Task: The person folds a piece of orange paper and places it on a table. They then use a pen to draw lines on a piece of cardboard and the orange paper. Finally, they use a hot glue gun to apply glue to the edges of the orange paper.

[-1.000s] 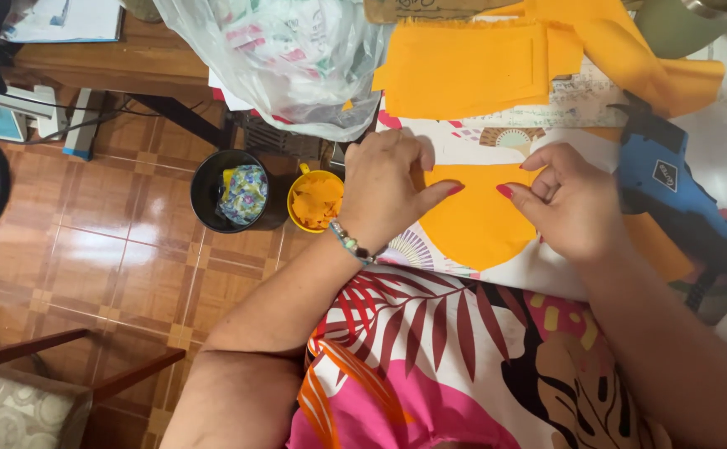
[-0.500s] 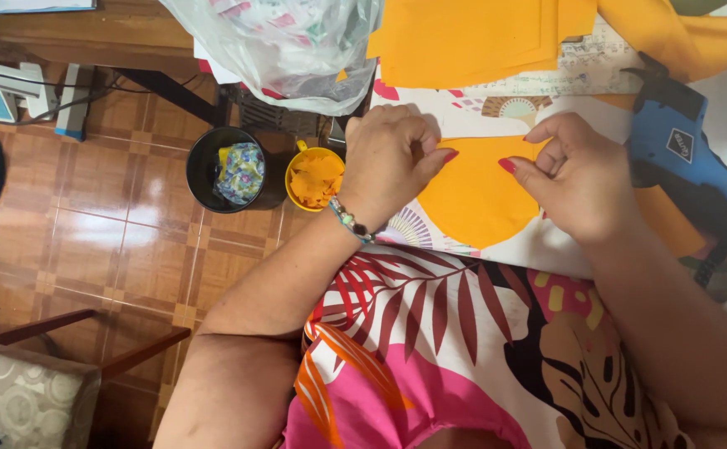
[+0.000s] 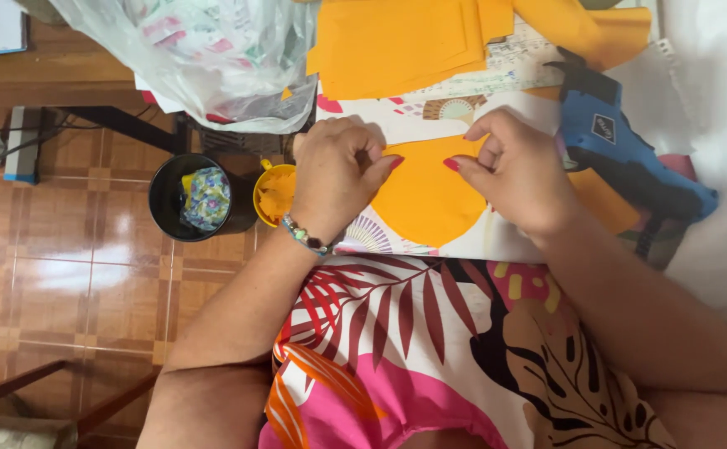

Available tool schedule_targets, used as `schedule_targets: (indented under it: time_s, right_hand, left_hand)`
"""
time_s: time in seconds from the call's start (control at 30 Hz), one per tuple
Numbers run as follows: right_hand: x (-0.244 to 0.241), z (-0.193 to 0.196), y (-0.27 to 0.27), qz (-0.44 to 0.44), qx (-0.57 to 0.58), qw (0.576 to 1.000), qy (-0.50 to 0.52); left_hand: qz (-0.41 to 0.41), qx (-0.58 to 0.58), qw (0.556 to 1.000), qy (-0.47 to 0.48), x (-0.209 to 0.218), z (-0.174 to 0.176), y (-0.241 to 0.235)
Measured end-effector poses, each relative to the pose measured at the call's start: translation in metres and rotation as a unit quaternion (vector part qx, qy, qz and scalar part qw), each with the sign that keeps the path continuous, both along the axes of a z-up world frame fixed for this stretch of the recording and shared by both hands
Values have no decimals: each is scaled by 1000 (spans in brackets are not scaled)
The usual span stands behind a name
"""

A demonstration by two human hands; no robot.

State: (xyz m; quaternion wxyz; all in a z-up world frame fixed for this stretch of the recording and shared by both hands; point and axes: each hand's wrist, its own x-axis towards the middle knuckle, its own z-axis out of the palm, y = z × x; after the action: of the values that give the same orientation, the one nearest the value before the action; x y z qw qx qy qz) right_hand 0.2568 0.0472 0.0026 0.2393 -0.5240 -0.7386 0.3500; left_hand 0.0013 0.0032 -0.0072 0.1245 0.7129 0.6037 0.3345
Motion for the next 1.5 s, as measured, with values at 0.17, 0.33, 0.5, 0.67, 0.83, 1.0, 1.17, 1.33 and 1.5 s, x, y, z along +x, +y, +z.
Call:
schedule_targets:
  time_s: [0.17,0.33,0.5,0.67,0.83,1.0,1.17,1.33,1.5]
  right_hand:
    - [-5,13,-1,5,-36,999,-7]
    - [-7,19,-1,13,-27,999,-19]
    - [-6,18,2,18,-32,999,-34]
    - [-12,38,-5,13,-26,998,-48]
    - [-4,13,1,25,-9,999,-45]
    - [0,1,9,37,44,996,-70]
    - [2,7,7,79,121,985,-89]
    - [34,19,-9,102,148,968,-174]
    - [104,18,-4,-49,390,892,-222]
  left_hand:
    - [16,-30,999,-18,3,13,-3]
    - [9,-30,999,-8,-1,10,-3]
    - [7,-9,1000,0,-2,2,-2]
    - [11,4,1000,-20,-1,-1,-3]
    - [-77,144,982,93,32,-7,-5]
    - [-196,172,960,98,55,-1,-18]
    - [-200,140,966,82,53,-19,-11]
    - [-218,139,962,87,51,-10,-9]
    - [-221,130,963,87,51,-5,-9]
